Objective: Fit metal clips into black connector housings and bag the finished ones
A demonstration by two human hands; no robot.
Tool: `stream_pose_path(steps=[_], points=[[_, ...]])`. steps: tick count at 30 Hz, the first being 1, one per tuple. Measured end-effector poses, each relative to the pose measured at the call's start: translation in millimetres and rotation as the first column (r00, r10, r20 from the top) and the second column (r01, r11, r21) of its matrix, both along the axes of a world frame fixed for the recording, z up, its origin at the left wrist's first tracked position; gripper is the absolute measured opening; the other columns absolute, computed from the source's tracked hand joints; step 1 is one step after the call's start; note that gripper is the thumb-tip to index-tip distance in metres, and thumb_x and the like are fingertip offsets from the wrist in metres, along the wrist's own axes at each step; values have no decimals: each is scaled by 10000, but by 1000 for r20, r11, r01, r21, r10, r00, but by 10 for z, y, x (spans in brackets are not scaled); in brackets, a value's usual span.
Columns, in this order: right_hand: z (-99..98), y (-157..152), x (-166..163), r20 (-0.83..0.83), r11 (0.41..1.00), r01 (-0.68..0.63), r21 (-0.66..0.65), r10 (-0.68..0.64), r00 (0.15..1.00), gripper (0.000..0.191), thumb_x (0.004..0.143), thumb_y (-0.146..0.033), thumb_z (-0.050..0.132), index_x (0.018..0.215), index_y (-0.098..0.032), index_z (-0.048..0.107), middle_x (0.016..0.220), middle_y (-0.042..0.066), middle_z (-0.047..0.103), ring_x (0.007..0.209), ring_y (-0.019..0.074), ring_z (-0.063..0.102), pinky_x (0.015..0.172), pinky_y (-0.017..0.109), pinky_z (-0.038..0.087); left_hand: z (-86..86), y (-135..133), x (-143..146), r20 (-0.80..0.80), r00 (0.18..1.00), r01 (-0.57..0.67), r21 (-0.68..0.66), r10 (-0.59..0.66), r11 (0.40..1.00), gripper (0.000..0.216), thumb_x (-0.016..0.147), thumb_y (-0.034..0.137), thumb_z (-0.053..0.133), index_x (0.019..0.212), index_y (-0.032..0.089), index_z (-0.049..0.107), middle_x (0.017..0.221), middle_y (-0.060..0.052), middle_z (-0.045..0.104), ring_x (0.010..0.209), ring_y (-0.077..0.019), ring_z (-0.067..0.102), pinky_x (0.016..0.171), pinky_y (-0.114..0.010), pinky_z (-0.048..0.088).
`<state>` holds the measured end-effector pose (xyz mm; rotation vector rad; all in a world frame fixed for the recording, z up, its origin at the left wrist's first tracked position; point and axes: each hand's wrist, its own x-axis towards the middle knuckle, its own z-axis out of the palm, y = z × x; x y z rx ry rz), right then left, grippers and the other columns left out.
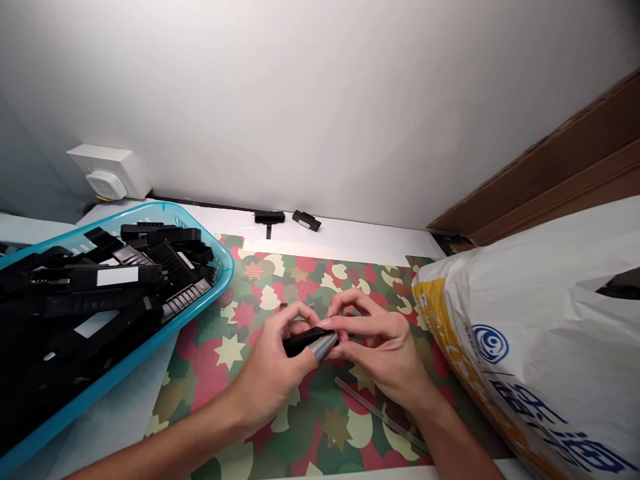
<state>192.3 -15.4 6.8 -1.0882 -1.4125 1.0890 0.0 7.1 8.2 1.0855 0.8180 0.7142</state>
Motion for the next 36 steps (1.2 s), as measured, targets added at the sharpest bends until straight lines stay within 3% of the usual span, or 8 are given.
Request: stream_pose_path(steps=[9,15,23,28,32,36], points=[[5,7,-3,7,1000,10,11,-10,1000,248,825,-334,936,1064,-378,886,1005,44,646,693,123,543,598,278,542,12,1,-19,-25,1000,16,24,-15,1000,156,878,272,710,948,218,582,750,30,636,729,-139,466,649,-255,319],[0,7,-1,-13,1000,-8,4,8,1000,229,837,-335,925,1060,-371,889,1027,41,643,641,102,518,572,275,535,-32,-5,-13,-31,1000,6,63,-4,998,156,886,258,710,897,221,559,746,33,622,744,-145,508,661,-253,359],[-1,-1,34,-5,998,-65,7,65,998,263,861,-411,899,1096,-294,880,1015,55,669,714,135,590,672,303,575,-58,-12,0,-10,998,-62,119,63,991,207,881,255,741,828,221,544,733,52,576,719,-126,506,646,-241,369],[-9,-4,13,-78,995,-52,-79,46,996,276,912,-418,844,1133,-253,843,994,58,666,688,139,614,568,263,562,-53,-1,-11,-27,997,-67,126,71,990,206,909,276,734,827,221,553,772,32,658,743,-138,567,681,-254,405],[-16,-9,19,-101,990,-74,-119,62,993,244,936,-453,808,984,-214,787,944,47,650,672,137,601,533,242,518,-48,7,-21,-4,999,-33,98,33,995,269,851,293,807,818,224,549,765,29,684,743,-149,602,659,-252,408],[-33,-8,36,-110,969,-134,-209,113,987,362,918,-554,799,938,-200,728,809,20,617,646,141,572,545,247,492,-26,20,-24,28,1000,11,81,-13,997,297,838,332,823,799,222,550,735,34,656,722,-148,602,651,-251,408]])
